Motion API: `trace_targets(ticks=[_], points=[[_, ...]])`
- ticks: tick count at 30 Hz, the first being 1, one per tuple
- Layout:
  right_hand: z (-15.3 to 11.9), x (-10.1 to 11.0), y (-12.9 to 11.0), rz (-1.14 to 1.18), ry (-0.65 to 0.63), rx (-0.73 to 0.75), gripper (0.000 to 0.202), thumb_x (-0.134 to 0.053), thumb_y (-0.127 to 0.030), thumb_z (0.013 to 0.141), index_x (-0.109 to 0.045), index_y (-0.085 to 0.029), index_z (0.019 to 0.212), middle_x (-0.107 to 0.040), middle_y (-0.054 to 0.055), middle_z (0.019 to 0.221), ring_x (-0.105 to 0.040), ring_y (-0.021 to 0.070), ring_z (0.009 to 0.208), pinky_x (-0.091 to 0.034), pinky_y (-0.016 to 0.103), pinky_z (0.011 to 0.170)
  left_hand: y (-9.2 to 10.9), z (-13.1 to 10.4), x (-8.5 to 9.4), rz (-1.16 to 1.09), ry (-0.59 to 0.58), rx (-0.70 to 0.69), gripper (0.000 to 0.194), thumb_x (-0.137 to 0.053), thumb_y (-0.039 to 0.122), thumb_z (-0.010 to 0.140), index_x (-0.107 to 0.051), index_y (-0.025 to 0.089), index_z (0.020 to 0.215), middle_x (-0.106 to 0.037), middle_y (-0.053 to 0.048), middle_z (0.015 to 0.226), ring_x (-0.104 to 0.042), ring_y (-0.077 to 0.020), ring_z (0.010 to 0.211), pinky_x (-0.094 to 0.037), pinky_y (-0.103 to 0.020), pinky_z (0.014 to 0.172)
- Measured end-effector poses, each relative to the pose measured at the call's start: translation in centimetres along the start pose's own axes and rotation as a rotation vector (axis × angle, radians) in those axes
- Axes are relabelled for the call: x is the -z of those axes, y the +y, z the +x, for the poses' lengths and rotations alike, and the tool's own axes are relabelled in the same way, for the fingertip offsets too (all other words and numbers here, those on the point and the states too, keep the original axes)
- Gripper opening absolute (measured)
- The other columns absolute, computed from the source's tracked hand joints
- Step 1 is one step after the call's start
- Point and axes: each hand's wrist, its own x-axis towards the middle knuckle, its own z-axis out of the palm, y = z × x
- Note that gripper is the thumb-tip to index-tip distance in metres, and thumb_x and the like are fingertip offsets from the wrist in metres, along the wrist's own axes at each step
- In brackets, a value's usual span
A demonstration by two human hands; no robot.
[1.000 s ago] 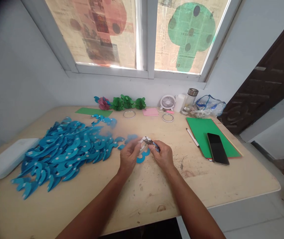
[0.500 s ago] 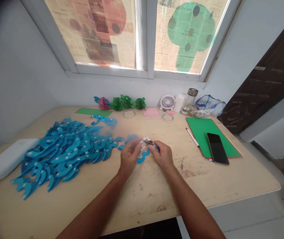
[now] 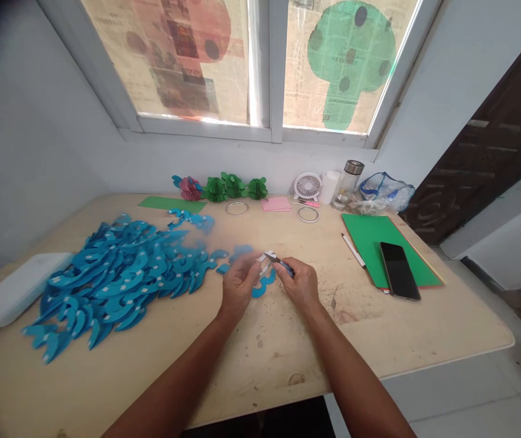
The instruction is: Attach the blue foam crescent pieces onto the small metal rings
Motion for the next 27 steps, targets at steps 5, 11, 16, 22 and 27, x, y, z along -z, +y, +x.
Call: trace_targets(ticks=[5, 11, 16, 22, 27], points=[[0.04, -0.01, -0.09, -0.008, -0.003, -0.003, 0.037, -0.049, -0.047, 0.082, -0.068, -0.016, 0.085, -0.061, 0.000, 0.064, -0.051, 0.0107, 0.056, -0.036, 0.020, 0.054, -0.14, 0.04, 0.02, 0.001, -0.007, -0.011, 0.027, -0.061, 0.034, 0.076, -0.063, 0.016, 0.097, -0.068, -0.006, 0.087, -0.062, -0.0140, 0.073, -0.048, -0.023, 0.061], [0.04, -0.02, -0.08, -0.005, -0.015, -0.005, 0.035, -0.049, -0.046, 0.082, -0.067, -0.016, 0.082, -0.060, 0.000, 0.063, -0.050, 0.0104, 0.055, -0.035, 0.020, 0.053, -0.19, 0.08, 0.07, 0.012, -0.015, -0.028, 0.026, -0.060, 0.033, 0.077, -0.063, 0.017, 0.097, -0.068, -0.006, 0.088, -0.062, -0.0146, 0.075, -0.048, -0.023, 0.062], [0.00, -0.12, 0.05, -0.004, -0.021, -0.001, 0.036, -0.049, -0.046, 0.082, -0.068, -0.016, 0.084, -0.060, 0.000, 0.063, -0.050, 0.0108, 0.055, -0.035, 0.020, 0.053, 0.03, 0.01, -0.02, 0.004, -0.018, -0.028, 0.025, -0.060, 0.032, 0.077, -0.063, 0.017, 0.097, -0.068, -0.006, 0.090, -0.062, -0.0148, 0.078, -0.048, -0.023, 0.063], [0.03, -0.06, -0.11, -0.013, -0.017, -0.002, 0.037, -0.048, -0.046, 0.083, -0.068, -0.015, 0.083, -0.060, 0.000, 0.062, -0.050, 0.0106, 0.055, -0.035, 0.020, 0.053, 0.14, -0.02, -0.03, 0.009, -0.014, -0.019, 0.026, -0.060, 0.034, 0.077, -0.063, 0.017, 0.097, -0.068, -0.006, 0.088, -0.061, -0.0141, 0.074, -0.048, -0.023, 0.061], [0.03, -0.02, -0.16, -0.018, -0.016, -0.004, 0.038, -0.047, -0.047, 0.083, -0.068, -0.015, 0.082, -0.060, 0.000, 0.062, -0.050, 0.0107, 0.055, -0.035, 0.020, 0.053, 0.00, 0.01, 0.00, 0.013, -0.007, -0.015, 0.027, -0.060, 0.035, 0.077, -0.063, 0.017, 0.097, -0.067, -0.005, 0.085, -0.060, -0.0131, 0.070, -0.047, -0.022, 0.060]])
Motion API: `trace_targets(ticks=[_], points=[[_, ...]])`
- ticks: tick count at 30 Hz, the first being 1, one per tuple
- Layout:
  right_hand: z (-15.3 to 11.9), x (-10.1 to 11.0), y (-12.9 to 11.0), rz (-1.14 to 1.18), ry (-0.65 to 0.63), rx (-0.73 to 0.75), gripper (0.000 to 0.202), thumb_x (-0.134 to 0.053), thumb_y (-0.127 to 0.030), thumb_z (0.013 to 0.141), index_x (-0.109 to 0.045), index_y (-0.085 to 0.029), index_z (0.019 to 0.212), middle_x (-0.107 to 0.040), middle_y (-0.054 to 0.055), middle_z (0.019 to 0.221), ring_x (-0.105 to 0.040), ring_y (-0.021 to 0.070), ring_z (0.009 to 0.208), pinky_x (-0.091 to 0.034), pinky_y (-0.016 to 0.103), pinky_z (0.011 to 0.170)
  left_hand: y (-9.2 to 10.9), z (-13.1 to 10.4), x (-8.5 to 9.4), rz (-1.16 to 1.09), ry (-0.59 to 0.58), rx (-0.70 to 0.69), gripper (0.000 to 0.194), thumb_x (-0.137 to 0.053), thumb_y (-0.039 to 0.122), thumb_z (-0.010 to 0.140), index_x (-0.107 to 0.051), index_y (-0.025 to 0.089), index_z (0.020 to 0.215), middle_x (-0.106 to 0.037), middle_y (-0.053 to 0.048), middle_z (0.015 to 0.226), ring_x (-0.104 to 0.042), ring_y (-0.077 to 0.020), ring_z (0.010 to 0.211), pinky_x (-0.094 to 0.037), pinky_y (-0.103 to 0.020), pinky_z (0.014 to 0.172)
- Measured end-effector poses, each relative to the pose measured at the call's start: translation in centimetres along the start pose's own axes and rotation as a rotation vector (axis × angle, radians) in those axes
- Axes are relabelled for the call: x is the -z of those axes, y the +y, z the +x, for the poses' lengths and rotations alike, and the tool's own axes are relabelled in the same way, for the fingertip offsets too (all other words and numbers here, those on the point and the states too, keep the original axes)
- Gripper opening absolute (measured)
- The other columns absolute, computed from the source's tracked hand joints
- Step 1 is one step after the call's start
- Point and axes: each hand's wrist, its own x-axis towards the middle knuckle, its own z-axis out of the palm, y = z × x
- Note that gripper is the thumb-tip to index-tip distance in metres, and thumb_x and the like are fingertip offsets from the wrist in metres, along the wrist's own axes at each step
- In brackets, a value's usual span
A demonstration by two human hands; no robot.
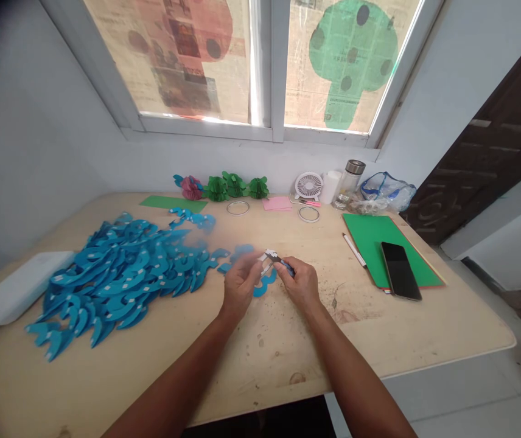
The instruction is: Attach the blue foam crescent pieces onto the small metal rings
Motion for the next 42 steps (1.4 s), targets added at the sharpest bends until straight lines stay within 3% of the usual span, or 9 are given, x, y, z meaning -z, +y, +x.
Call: trace_targets(ticks=[9, 17, 23, 27, 33, 36, 38, 42], points=[[-0.1, -0.1, 0.1, -0.083, 0.062, -0.014, 0.038, -0.047, -0.047, 0.083, -0.070, -0.017, 0.082, -0.062, 0.001, 0.061, -0.051, 0.0117, 0.055, -0.035, 0.021, 0.053, -0.3, 0.0, 0.1, 0.043, -0.009, -0.007, 0.028, -0.060, 0.037, 0.077, -0.063, 0.017, 0.096, -0.065, -0.004, 0.081, -0.057, -0.0117, 0.067, -0.046, -0.021, 0.059], [0.0, 0.3, 0.4, -0.122, 0.128, -0.030, 0.040, -0.044, -0.049, 0.085, -0.067, -0.017, 0.079, -0.059, 0.000, 0.061, -0.050, 0.0115, 0.056, -0.034, 0.021, 0.054, -0.3, 0.1, 0.5, 0.170, -0.023, -0.129, 0.024, -0.056, 0.032, 0.080, -0.063, 0.017, 0.097, -0.066, -0.005, 0.089, -0.061, -0.0152, 0.081, -0.048, -0.025, 0.073], [0.2, 0.9, 0.8, -0.216, 0.211, 0.021, 0.037, -0.047, -0.047, 0.084, -0.066, -0.016, 0.088, -0.062, 0.002, 0.070, -0.052, 0.0122, 0.060, -0.036, 0.022, 0.058, -0.2, 0.1, 0.4, 0.332, -0.022, -0.206, 0.023, -0.055, 0.028, 0.080, -0.063, 0.019, 0.099, -0.067, -0.006, 0.095, -0.062, -0.0173, 0.086, -0.049, -0.028, 0.077], [0.2, 1.4, 1.0, -0.262, 0.274, 0.071, 0.036, -0.046, -0.046, 0.085, -0.065, -0.015, 0.090, -0.064, 0.005, 0.073, -0.054, 0.0134, 0.062, -0.037, 0.023, 0.059, -1.1, 0.2, -1.1, 0.426, -0.115, -0.223, 0.022, -0.057, 0.026, 0.078, -0.062, 0.020, 0.099, -0.067, -0.006, 0.095, -0.062, -0.0187, 0.088, -0.048, -0.032, 0.080], [0.2, 2.0, 1.1, -0.288, 0.328, 0.123, 0.034, -0.046, -0.043, 0.086, -0.065, -0.016, 0.092, -0.066, 0.008, 0.079, -0.057, 0.0159, 0.069, -0.038, 0.024, 0.061, -2.1, 0.8, -5.9, 0.499, -0.165, -0.196, 0.012, -0.054, 0.021, 0.077, -0.062, 0.020, 0.085, -0.067, -0.005, 0.081, -0.062, -0.0190, 0.077, -0.048, -0.034, 0.074], [0.2, 2.1, 1.2, -0.306, 0.329, 0.121, 0.033, -0.046, -0.043, 0.086, -0.065, -0.017, 0.092, -0.066, 0.008, 0.081, -0.058, 0.0163, 0.070, -0.038, 0.024, 0.062, -2.3, 0.4, -6.9, 0.482, -0.256, -0.251, 0.014, -0.052, 0.018, 0.077, -0.064, 0.020, 0.080, -0.067, -0.007, 0.085, -0.061, -0.0207, 0.083, -0.047, -0.035, 0.078], [0.2, 2.0, 1.2, -0.328, 0.320, 0.119, 0.033, -0.046, -0.043, 0.086, -0.065, -0.017, 0.092, -0.066, 0.007, 0.079, -0.058, 0.0159, 0.069, -0.038, 0.024, 0.061, -2.3, 0.0, -6.3, 0.445, -0.230, -0.249, 0.016, -0.051, 0.019, 0.078, -0.065, 0.020, 0.086, -0.067, -0.007, 0.089, -0.061, -0.0213, 0.088, -0.046, -0.036, 0.081], [0.1, 1.7, 1.2, -0.357, 0.274, 0.146, 0.034, -0.046, -0.044, 0.086, -0.065, -0.017, 0.093, -0.066, 0.007, 0.077, -0.058, 0.0151, 0.068, -0.036, 0.023, 0.061, -1.5, 0.2, -3.3, 0.362, -0.112, -0.141, 0.017, -0.055, 0.025, 0.078, -0.066, 0.018, 0.089, -0.068, -0.007, 0.093, -0.061, -0.0199, 0.090, -0.046, -0.037, 0.084]])
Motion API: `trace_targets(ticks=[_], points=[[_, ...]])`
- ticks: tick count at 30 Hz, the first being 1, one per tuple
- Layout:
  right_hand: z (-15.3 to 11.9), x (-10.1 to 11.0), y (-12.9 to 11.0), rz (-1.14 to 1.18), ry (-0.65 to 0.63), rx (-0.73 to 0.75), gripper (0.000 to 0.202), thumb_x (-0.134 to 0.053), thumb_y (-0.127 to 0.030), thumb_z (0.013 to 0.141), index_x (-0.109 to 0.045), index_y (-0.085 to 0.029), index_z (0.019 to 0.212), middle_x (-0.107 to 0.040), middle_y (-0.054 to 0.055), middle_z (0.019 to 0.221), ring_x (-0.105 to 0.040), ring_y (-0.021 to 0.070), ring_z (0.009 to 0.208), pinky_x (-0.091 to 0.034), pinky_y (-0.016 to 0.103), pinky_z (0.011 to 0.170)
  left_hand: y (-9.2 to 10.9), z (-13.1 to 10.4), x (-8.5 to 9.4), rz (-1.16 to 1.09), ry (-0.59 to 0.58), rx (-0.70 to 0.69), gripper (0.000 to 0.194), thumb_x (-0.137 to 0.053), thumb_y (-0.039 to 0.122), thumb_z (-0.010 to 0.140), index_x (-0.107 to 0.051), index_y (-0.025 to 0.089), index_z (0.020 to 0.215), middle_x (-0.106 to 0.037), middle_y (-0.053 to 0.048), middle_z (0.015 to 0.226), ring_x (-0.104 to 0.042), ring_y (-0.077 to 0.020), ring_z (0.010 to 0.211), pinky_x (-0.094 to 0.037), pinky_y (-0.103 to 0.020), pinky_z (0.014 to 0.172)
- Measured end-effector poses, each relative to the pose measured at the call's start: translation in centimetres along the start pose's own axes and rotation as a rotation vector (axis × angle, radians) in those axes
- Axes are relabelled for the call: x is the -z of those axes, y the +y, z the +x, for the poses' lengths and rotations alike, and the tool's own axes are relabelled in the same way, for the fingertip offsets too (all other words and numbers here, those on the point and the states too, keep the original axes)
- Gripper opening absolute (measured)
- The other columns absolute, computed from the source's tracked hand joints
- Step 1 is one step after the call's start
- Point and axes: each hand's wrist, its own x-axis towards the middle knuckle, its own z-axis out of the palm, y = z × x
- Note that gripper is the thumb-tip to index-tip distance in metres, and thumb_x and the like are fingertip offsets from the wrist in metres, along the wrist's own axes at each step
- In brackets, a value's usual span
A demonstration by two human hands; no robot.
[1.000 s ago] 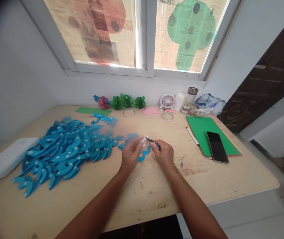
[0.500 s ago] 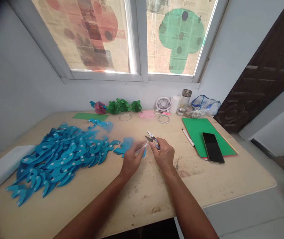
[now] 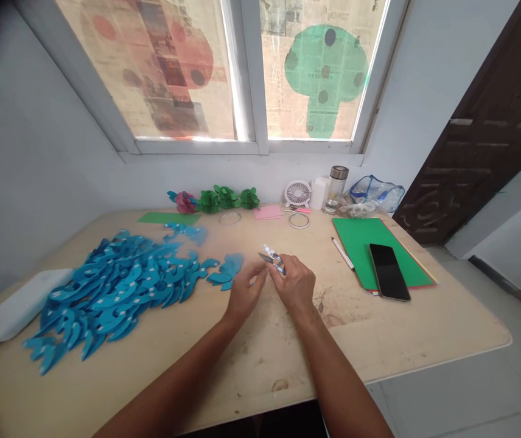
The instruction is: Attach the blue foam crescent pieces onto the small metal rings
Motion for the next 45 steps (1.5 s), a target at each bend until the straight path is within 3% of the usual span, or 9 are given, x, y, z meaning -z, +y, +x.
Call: trace_targets(ticks=[3, 6, 13, 18, 23, 27, 37, 41, 45], points=[[-0.2, -0.3, -0.3, -0.019, -0.030, 0.027, 0.035, -0.046, -0.046, 0.086, -0.065, -0.018, 0.092, -0.066, 0.006, 0.076, -0.058, 0.0152, 0.069, -0.035, 0.023, 0.060, 0.2, 0.6, 2.4, -0.202, 0.114, 0.145, 0.022, -0.061, 0.032, 0.074, -0.065, 0.017, 0.089, -0.068, -0.007, 0.088, -0.063, -0.0180, 0.083, -0.050, -0.033, 0.077], [-0.4, -0.7, -0.5, -0.048, -0.061, 0.050, 0.034, -0.046, -0.046, 0.086, -0.065, -0.018, 0.091, -0.066, 0.006, 0.075, -0.058, 0.0150, 0.069, -0.034, 0.023, 0.059, 0.4, 1.3, 3.7, -0.401, 0.145, 0.277, 0.031, -0.064, 0.037, 0.070, -0.064, 0.014, 0.091, -0.068, -0.008, 0.087, -0.064, -0.0163, 0.075, -0.051, -0.029, 0.068], [-0.5, -1.4, -0.9, -0.087, -0.154, 0.137, 0.033, -0.047, -0.046, 0.086, -0.066, -0.019, 0.088, -0.064, 0.005, 0.070, -0.056, 0.0146, 0.066, -0.032, 0.024, 0.057, -0.4, 1.6, 4.3, -0.562, -0.028, 0.408, 0.036, -0.066, 0.042, 0.068, -0.064, 0.013, 0.089, -0.068, -0.008, 0.080, -0.065, -0.0177, 0.069, -0.052, -0.030, 0.063], [-0.6, -1.6, -1.2, -0.130, -0.228, 0.177, 0.033, -0.048, -0.048, 0.085, -0.066, -0.020, 0.092, -0.064, 0.004, 0.071, -0.056, 0.0152, 0.065, -0.030, 0.025, 0.056, -0.7, 1.6, 4.9, -0.320, 0.103, 0.178, 0.026, -0.064, 0.034, 0.071, -0.064, 0.018, 0.091, -0.067, -0.007, 0.091, -0.063, -0.0189, 0.083, -0.050, -0.032, 0.073], [-0.8, -1.7, -1.4, -0.146, -0.258, 0.213, 0.031, -0.049, -0.046, 0.084, -0.065, -0.022, 0.095, -0.065, 0.004, 0.074, -0.057, 0.0159, 0.070, -0.031, 0.025, 0.058, -0.1, 1.4, 5.7, 0.231, 0.033, -0.241, 0.016, -0.055, 0.021, 0.077, -0.065, 0.021, 0.089, -0.065, -0.007, 0.098, -0.056, -0.0228, 0.101, -0.041, -0.041, 0.092], [-0.9, -1.8, -1.5, -0.138, -0.283, 0.236, 0.028, -0.049, -0.043, 0.086, -0.065, -0.021, 0.094, -0.065, 0.005, 0.076, -0.057, 0.0157, 0.072, -0.031, 0.025, 0.059, -0.1, 1.1, 5.7, 0.480, -0.016, -0.434, 0.019, -0.054, 0.015, 0.075, -0.063, 0.021, 0.090, -0.063, -0.009, 0.105, -0.048, -0.0272, 0.113, -0.036, -0.045, 0.097], [-0.9, -1.6, -1.8, -0.183, -0.341, 0.223, 0.023, -0.048, -0.039, 0.086, -0.062, -0.022, 0.092, -0.066, 0.004, 0.080, -0.058, 0.0161, 0.075, -0.031, 0.025, 0.059, -0.4, 0.9, 5.4, 0.630, -0.014, -0.526, 0.013, -0.051, 0.014, 0.077, -0.061, 0.020, 0.083, -0.062, -0.009, 0.104, -0.046, -0.0261, 0.116, -0.036, -0.045, 0.097], [-0.9, -1.7, -1.6, -0.181, -0.347, 0.184, 0.026, -0.048, -0.042, 0.086, -0.063, -0.023, 0.094, -0.067, 0.003, 0.081, -0.059, 0.0165, 0.075, -0.031, 0.026, 0.060, -0.4, 0.9, 5.3, 0.605, 0.000, -0.545, 0.014, -0.051, 0.013, 0.077, -0.061, 0.020, 0.082, -0.063, -0.009, 0.102, -0.047, -0.0257, 0.115, -0.038, -0.045, 0.095], [-0.6, -1.8, -0.7, -0.203, -0.297, 0.065, 0.029, -0.048, -0.046, 0.086, -0.064, -0.023, 0.094, -0.066, 0.003, 0.079, -0.057, 0.0168, 0.074, -0.032, 0.026, 0.061, -0.2, 0.7, 5.2, 0.491, 0.089, -0.519, 0.014, -0.051, 0.013, 0.077, -0.061, 0.020, 0.084, -0.064, -0.008, 0.099, -0.052, -0.0236, 0.109, -0.041, -0.042, 0.092]])
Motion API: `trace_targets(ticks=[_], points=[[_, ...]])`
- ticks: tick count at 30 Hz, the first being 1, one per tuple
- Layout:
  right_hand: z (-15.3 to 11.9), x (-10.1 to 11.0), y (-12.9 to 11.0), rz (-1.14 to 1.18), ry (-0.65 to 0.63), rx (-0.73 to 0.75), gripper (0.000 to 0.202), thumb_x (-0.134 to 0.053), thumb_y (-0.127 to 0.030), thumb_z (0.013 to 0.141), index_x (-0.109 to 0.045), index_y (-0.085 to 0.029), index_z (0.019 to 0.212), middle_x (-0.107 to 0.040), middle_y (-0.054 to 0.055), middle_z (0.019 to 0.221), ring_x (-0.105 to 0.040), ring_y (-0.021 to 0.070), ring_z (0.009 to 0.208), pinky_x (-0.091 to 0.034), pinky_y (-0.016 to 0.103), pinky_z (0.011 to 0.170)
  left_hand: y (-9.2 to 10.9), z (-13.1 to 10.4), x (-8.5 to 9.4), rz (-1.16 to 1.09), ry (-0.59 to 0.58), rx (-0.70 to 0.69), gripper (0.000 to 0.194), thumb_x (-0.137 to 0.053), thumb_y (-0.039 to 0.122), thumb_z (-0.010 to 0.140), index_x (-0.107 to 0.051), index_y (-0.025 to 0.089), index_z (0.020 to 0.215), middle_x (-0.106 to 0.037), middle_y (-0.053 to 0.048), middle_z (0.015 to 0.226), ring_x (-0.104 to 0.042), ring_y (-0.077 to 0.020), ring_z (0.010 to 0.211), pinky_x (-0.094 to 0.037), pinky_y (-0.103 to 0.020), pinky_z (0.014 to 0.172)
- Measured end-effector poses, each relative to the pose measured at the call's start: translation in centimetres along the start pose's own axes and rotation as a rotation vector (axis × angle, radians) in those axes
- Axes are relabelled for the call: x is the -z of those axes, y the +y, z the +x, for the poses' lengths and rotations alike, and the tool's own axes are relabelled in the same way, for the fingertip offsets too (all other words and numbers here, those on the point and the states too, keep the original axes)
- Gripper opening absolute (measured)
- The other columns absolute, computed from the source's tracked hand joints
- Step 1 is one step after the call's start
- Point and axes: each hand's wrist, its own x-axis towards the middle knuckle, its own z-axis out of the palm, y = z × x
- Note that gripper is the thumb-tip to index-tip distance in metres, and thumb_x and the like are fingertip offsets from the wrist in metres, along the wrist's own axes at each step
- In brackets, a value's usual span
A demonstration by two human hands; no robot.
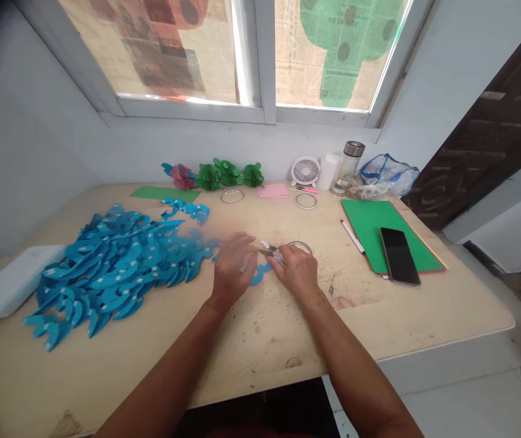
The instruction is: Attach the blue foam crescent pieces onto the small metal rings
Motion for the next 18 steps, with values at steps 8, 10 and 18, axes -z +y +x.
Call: trace_targets(ticks=[8, 10, 18], points=[[0.6, -1.1, 1.9, -0.107, 0.064, -0.152, 0.031, -0.051, -0.046, 0.083, -0.069, -0.021, 0.087, -0.062, 0.008, 0.078, -0.052, 0.0214, 0.081, -0.033, 0.031, 0.071, -0.1, -0.7, -0.9, -0.426, 0.088, 0.507, 0.013, -0.057, 0.025, 0.075, -0.066, 0.018, 0.082, -0.065, -0.004, 0.082, -0.060, -0.0163, 0.078, -0.048, -0.030, 0.072], [0.6, -1.3, 1.9, -0.134, 0.052, -0.160, 0.031, -0.052, -0.046, 0.082, -0.069, -0.021, 0.086, -0.062, 0.009, 0.079, -0.051, 0.0225, 0.082, -0.033, 0.032, 0.072, 0.1, -0.7, -1.2, -0.616, 0.060, 0.683, 0.016, -0.062, 0.028, 0.070, -0.067, 0.017, 0.082, -0.065, -0.003, 0.079, -0.059, -0.0144, 0.070, -0.048, -0.027, 0.064], [0.6, -1.3, 2.1, -0.168, 0.014, -0.215, 0.031, -0.053, -0.046, 0.081, -0.070, -0.021, 0.087, -0.063, 0.010, 0.081, -0.049, 0.0242, 0.086, -0.031, 0.035, 0.073, 1.6, 0.0, -0.9, -0.878, -0.049, 0.930, 0.016, -0.068, 0.024, 0.062, -0.069, 0.015, 0.074, -0.062, 0.000, 0.060, -0.050, -0.0086, 0.051, -0.039, -0.021, 0.049]])
